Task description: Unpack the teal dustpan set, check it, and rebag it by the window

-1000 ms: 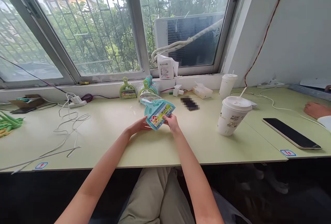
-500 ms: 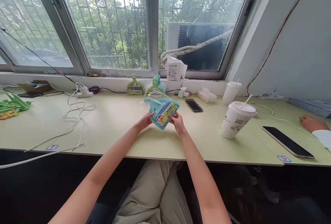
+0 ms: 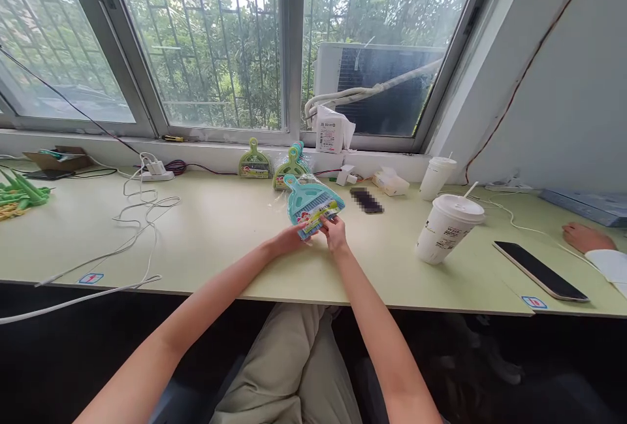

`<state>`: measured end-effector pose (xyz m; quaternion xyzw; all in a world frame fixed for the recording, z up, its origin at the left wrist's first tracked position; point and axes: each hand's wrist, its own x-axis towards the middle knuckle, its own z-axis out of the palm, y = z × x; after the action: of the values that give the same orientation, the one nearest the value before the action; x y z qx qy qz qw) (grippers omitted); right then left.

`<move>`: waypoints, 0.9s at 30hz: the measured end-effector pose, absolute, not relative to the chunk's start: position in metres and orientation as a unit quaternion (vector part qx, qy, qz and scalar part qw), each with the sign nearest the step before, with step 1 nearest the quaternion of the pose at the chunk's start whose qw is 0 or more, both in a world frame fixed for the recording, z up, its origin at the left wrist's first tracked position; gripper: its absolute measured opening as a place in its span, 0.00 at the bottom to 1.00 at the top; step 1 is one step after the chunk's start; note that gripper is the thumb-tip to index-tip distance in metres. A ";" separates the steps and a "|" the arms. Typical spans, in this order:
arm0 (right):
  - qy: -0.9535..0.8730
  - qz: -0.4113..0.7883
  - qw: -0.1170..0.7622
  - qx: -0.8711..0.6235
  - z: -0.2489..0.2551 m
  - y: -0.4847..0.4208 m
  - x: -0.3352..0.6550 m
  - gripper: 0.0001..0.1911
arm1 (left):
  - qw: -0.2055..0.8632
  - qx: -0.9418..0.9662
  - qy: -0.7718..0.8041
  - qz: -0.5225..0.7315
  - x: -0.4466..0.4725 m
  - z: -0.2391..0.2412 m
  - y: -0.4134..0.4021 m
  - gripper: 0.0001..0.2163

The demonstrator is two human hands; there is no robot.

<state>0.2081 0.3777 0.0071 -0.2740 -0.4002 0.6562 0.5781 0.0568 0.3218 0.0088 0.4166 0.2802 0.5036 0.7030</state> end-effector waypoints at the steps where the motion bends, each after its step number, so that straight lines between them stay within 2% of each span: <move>1: -0.390 0.651 0.589 -0.278 0.006 0.379 0.208 0.19 | 0.713 0.428 0.274 0.482 0.061 0.008 0.321 0.19; 3: -0.380 0.648 0.596 -0.283 0.006 0.380 0.209 0.18 | 0.707 0.439 0.273 0.482 0.064 0.008 0.322 0.21; 8: -0.413 0.663 0.551 -0.292 0.008 0.380 0.210 0.16 | 0.586 0.406 0.311 0.628 0.053 0.012 0.329 0.20; 10: -0.426 0.672 0.532 -0.291 0.008 0.379 0.209 0.17 | 0.559 0.399 0.332 0.647 0.048 0.013 0.329 0.18; 13: -0.434 0.665 0.536 -0.287 0.007 0.380 0.209 0.18 | 0.581 0.407 0.376 0.596 0.049 0.015 0.324 0.18; 17: -0.417 0.640 0.583 -0.277 0.004 0.384 0.211 0.20 | 0.629 0.456 0.347 0.525 0.057 0.019 0.317 0.23; 23: -0.405 0.656 0.564 -0.296 0.005 0.383 0.212 0.17 | 0.552 0.468 0.405 0.559 0.051 0.014 0.325 0.22; 27: -0.404 0.679 0.525 -0.318 0.008 0.382 0.215 0.13 | 0.549 0.461 0.423 0.554 0.048 0.008 0.331 0.22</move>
<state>0.2146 0.3821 0.0082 -0.3178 -0.4038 0.6786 0.5249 0.0484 0.3306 0.0085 0.4607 0.4233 0.5539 0.5494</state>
